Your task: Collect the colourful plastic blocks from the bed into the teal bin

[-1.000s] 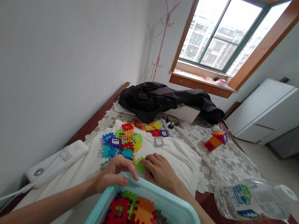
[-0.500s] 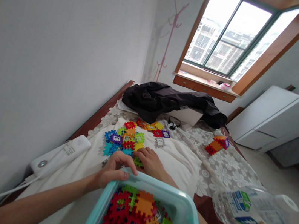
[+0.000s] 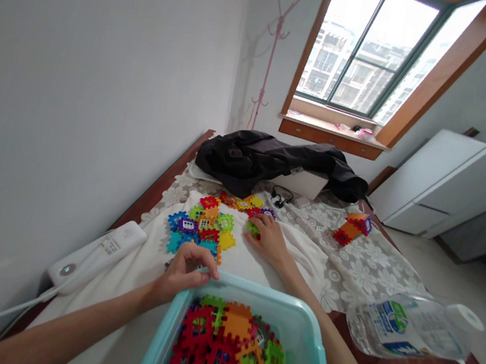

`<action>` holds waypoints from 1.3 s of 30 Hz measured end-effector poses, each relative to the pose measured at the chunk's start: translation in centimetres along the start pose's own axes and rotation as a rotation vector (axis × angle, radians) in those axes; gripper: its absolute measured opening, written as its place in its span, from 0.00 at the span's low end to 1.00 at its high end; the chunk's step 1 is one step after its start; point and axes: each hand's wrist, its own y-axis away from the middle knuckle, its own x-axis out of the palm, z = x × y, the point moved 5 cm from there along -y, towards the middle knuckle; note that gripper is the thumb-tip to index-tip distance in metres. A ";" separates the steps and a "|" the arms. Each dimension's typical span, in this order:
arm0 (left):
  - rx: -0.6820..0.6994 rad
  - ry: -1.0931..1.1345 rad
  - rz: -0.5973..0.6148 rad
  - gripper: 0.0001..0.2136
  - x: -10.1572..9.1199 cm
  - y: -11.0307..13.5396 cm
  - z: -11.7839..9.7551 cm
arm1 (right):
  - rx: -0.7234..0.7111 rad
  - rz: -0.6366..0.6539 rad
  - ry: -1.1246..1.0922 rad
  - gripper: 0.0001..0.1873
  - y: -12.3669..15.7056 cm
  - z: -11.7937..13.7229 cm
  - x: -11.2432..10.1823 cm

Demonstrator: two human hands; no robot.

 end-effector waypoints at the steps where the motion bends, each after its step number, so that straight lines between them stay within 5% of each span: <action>1: -0.011 0.004 -0.016 0.06 -0.1 0.0 0.1 | 0.007 0.028 0.014 0.16 0.1 -0.3 0.5; 10: -0.068 0.020 -0.152 0.06 -1.4 -0.3 1.0 | 0.055 -0.088 -0.082 0.09 -0.7 -2.0 0.5; 20: -0.103 0.005 -0.133 0.08 -1.3 -0.4 0.8 | 0.285 0.041 0.059 0.21 -3.4 -4.5 2.9; 31: -0.065 -0.035 -0.119 0.07 -1.4 -0.7 0.6 | 0.310 0.018 0.109 0.25 -3.3 -4.8 2.7; 39: -0.075 -0.047 -0.158 0.07 -1.6 -0.6 0.6 | 0.315 -0.121 0.044 0.28 -2.9 -4.5 1.5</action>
